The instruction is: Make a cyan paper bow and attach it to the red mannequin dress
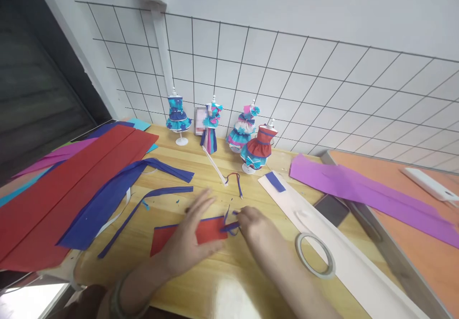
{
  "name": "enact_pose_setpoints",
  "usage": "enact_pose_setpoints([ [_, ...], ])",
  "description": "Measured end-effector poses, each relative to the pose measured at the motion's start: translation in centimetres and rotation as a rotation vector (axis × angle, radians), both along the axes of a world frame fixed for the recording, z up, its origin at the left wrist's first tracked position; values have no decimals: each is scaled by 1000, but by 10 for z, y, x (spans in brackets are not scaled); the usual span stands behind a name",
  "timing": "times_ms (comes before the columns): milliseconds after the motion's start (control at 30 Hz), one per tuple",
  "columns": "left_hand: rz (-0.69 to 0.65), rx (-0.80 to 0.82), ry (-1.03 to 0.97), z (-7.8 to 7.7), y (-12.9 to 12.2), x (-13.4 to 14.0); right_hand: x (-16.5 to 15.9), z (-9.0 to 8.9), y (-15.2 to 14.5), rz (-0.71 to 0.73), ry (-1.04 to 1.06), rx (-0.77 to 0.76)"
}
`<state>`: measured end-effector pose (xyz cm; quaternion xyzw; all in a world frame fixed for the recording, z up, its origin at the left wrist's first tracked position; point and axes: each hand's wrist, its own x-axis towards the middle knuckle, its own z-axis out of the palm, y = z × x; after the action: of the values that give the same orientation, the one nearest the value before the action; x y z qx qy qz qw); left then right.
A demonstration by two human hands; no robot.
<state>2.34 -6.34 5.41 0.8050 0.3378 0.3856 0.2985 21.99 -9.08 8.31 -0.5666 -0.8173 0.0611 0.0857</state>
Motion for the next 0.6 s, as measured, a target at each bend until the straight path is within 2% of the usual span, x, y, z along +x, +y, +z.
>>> enact_pose_setpoints([
  [67,-238,-257,-108,-1,-3,12,-27,9,-10,98,95,-24],
  [133,-399,-549,-247,-6,-5,22,-41,17,-16,109,211,-34],
  [267,-465,-1004,-492,-21,-8,32,-40,13,-14,99,371,-67],
  [333,-525,-1190,-533,-27,-7,30,-32,3,-10,107,387,3],
  [400,-570,-1302,-531,-30,-4,26,-22,-8,-7,121,365,87],
  [467,-536,-1348,-531,-31,1,21,-17,-16,-5,121,325,140],
  [500,-476,-1351,-556,-32,4,19,-16,-19,-5,124,306,167],
  [600,-184,-1310,-756,-31,9,21,-29,-24,-8,169,236,245],
])
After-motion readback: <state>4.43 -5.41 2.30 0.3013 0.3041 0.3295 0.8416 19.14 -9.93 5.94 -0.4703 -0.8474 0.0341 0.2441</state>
